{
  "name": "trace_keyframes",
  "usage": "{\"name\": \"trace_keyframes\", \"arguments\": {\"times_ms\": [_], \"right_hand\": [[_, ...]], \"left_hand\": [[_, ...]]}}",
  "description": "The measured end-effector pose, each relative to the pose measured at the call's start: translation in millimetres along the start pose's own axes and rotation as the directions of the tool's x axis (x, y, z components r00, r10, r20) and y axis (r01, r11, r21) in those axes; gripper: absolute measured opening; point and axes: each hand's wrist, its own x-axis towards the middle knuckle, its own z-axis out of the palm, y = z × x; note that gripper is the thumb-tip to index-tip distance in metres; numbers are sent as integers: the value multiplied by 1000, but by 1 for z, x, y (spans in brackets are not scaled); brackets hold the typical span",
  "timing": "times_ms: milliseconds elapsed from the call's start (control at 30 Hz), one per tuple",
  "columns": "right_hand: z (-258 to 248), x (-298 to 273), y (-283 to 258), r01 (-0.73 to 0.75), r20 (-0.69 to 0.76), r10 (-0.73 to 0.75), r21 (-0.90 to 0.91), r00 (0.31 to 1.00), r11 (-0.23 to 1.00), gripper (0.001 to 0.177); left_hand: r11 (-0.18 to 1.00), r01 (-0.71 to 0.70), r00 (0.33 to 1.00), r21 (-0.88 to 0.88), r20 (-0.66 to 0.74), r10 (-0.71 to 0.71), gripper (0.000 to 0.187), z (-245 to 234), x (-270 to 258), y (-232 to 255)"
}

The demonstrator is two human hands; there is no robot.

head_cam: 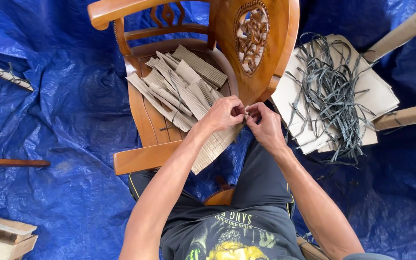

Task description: Wrapping a wooden chair with protective cardboard and securing it with ties.

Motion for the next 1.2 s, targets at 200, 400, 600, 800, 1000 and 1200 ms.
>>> {"name": "trace_keyframes", "arguments": {"times_ms": [200, 400, 600, 800, 1000, 1200], "right_hand": [[1, -6, -4, 146, -8, -149, -160, 989, 976, 14], [25, -14, 8, 201, -163, -249, -267, 955, 942, 15], [36, -19, 13, 201, -231, -252, -223, 940, 954, 15], [33, -16, 24, 284, -204, -342, -266, 917, 921, 14], [39, -14, 21, 230, -247, -309, -302, 918, 925, 13], [35, -22, 17, 207, -264, -273, -252, 925, 945, 13]], "left_hand": [[999, 37, 999, 8, -24, -37, 18, 2, 1, 4], [992, 128, 991, -14, -37, -129, 20, 2, 3, 9], [999, 40, 998, 10, -51, -39, 18, 1, 2, 3], [996, -82, 993, -18, -82, 81, 18, 6, 7, -14], [994, -102, 992, 30, 76, 99, 20, -6, 20, -12], [996, 84, 938, -14, 339, -74, 22, -19, 32, 1]]}}
